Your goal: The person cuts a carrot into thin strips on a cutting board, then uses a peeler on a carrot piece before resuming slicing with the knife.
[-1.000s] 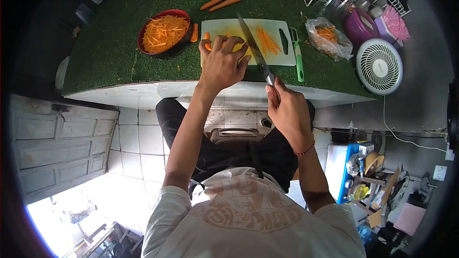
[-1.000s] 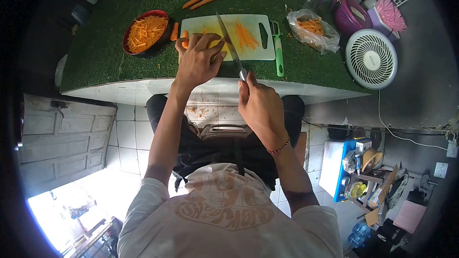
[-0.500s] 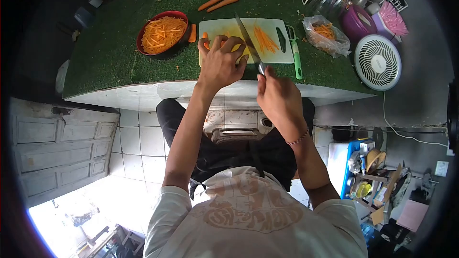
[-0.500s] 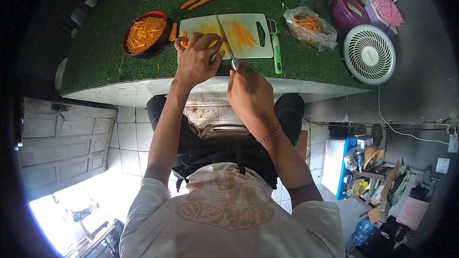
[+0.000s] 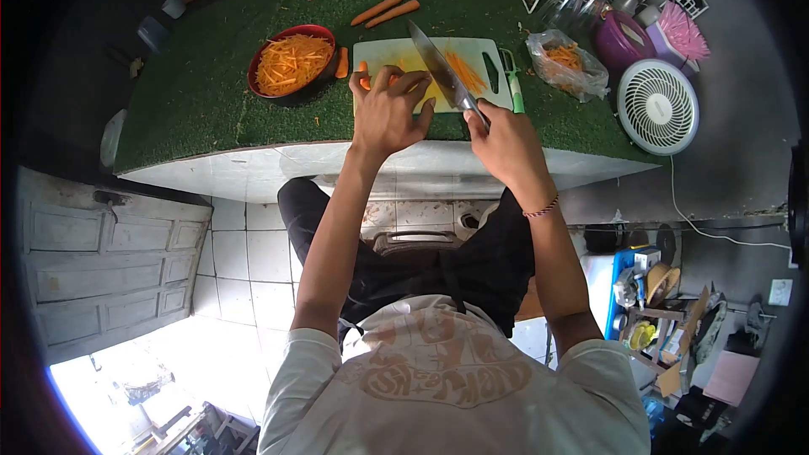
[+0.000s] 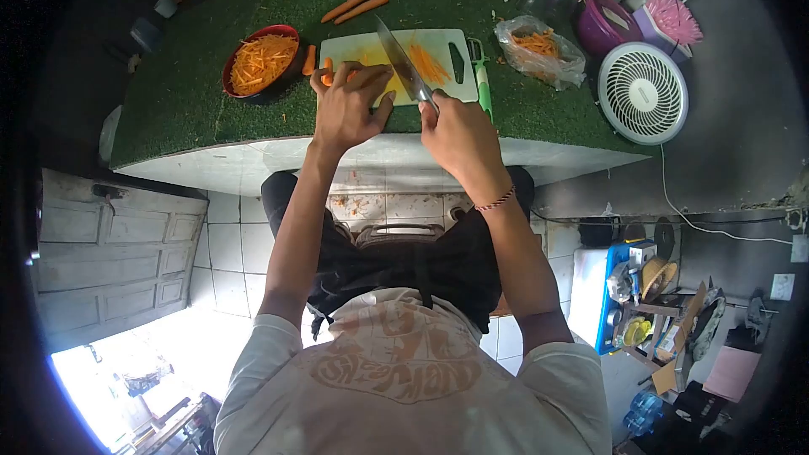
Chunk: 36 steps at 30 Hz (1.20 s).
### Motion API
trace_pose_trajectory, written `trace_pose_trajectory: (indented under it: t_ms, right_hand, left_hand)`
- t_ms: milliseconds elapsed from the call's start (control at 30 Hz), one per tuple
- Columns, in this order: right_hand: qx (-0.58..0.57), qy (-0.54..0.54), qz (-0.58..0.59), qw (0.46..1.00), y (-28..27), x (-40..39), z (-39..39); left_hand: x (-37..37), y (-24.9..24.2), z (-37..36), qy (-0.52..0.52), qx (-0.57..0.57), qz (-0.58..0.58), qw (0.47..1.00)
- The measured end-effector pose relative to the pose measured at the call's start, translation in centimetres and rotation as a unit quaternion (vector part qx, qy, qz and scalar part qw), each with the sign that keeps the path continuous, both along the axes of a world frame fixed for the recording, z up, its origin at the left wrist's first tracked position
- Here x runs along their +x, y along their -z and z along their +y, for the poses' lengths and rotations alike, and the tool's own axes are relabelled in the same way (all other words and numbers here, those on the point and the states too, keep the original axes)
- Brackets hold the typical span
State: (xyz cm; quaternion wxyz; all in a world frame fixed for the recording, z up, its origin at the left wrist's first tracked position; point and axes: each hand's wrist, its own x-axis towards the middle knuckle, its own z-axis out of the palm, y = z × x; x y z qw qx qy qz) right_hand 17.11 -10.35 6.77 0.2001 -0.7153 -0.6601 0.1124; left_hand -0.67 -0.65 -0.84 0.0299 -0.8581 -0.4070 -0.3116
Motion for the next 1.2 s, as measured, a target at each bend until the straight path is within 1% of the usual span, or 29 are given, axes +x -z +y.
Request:
trace_pose_trajectory:
  t_ms: [167, 300, 400, 467, 500, 567, 600, 733, 800, 933, 1033, 1133, 1200]
  right_hand:
    - [0.016, 0.025, 0.005, 1.0, 0.6, -0.3, 0.2]
    - [0.025, 0.02, 0.025, 0.999, 0.6, -0.6, -0.9]
    - [0.015, 0.002, 0.035, 0.999, 0.7, -1.0, -1.5]
    - [-0.002, -0.003, 0.027, 1.0, 0.9, -1.1, -1.6]
    - [0.006, 0.005, 0.015, 1.0, 1.0, -1.0, -1.6]
    - [0.025, 0.019, -0.008, 0.999, 1.0, -0.3, -1.4]
    - [-0.001, 0.039, 0.006, 0.999, 0.3, -0.2, -1.4]
    - [0.001, 0.027, 0.02, 0.999, 0.0, 0.2, -2.1]
    - [0.003, 0.017, 0.038, 0.999, 0.4, -0.2, -2.3]
    - [0.05, -0.008, 0.066, 0.997, 1.3, -0.4, -2.6]
    - [0.059, -0.012, 0.079, 0.995, 1.6, -0.3, -2.6]
    - [0.063, -0.017, 0.095, 0.993, 1.9, -0.1, -2.5]
    - [0.056, -0.012, 0.095, 0.994, 1.6, -0.3, -2.6]
  left_hand:
    - [0.1, 0.4, 0.2, 0.001, 0.038, -0.03, 0.999]
    - [0.0, 0.7, 0.0, -0.001, 0.05, -0.057, 0.997]
    - [-0.1, 0.8, 0.0, -0.029, 0.047, -0.105, 0.993]
    - [0.0, 1.1, 0.3, -0.081, 0.051, -0.124, 0.988]
    - [0.2, 1.1, 0.4, -0.108, 0.054, -0.134, 0.984]
    - [0.4, 1.3, 0.3, -0.14, 0.048, -0.087, 0.985]
    - [0.5, 1.2, 0.2, -0.146, 0.045, -0.068, 0.986]
    - [0.3, 1.0, -0.2, -0.144, 0.046, -0.027, 0.988]
    - [0.3, 0.9, -0.7, -0.139, 0.04, -0.027, 0.989]
    - [-0.1, 1.0, -1.3, -0.152, 0.033, -0.034, 0.987]
    - [-0.3, 0.7, -1.6, -0.141, 0.04, -0.028, 0.989]
    - [-0.1, -0.2, -1.7, -0.124, 0.039, 0.005, 0.991]
    - [0.2, -0.6, -1.9, -0.106, 0.018, 0.002, 0.994]
